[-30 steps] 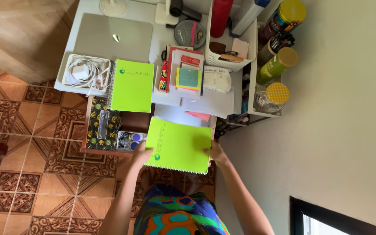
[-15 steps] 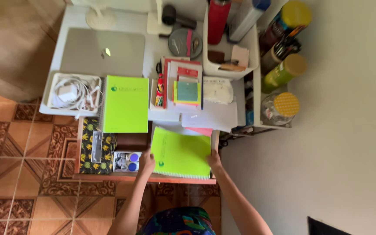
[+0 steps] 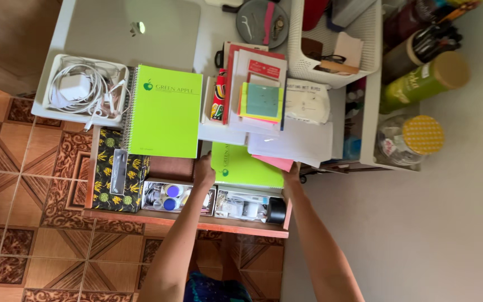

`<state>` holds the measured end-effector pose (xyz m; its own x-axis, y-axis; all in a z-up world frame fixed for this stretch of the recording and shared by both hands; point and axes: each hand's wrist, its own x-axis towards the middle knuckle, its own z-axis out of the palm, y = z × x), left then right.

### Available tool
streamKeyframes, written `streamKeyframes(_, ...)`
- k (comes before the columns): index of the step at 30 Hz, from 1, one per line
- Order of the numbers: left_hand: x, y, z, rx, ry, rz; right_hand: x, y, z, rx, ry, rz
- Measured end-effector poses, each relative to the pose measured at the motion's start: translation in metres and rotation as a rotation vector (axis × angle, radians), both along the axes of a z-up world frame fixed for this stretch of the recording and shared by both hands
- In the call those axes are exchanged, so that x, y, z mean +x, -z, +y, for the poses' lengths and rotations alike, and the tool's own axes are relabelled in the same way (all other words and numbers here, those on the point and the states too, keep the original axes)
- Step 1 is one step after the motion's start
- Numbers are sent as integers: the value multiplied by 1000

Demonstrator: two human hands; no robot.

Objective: The person sorts through various items on a desk and in a drawer, including notebooks, sticky notes, and stationery, moving them to different positions and placing some into the drawer.

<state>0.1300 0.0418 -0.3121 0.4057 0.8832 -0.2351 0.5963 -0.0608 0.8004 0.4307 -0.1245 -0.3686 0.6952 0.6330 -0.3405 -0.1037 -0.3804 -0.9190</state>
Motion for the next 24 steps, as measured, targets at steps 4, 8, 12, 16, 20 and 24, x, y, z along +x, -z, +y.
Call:
streamKeyframes(4, -1, 45, 4, 42, 31, 6, 5, 20, -6, -175, -80, -63)
streamKeyframes(8, -3, 70, -3, 110, 94, 74, 6, 29, -4, -498, -224, 1)
streamKeyframes(12, -8, 78, -16, 85, 89, 73, -21, 13, 7, -1003, -1105, -873)
streamKeyframes(16, 0, 78, -25, 46, 50, 79, -59, 3, -5, -980, -887, -940)
streamKeyframes(20, 5, 83, -34, 71, 82, 93, -88, -1, -18, -863, -600, -923)
streamKeyframes(24, -1, 81, -38, -9, 71, 67, -81, 2, -25, -819, -680, -505)
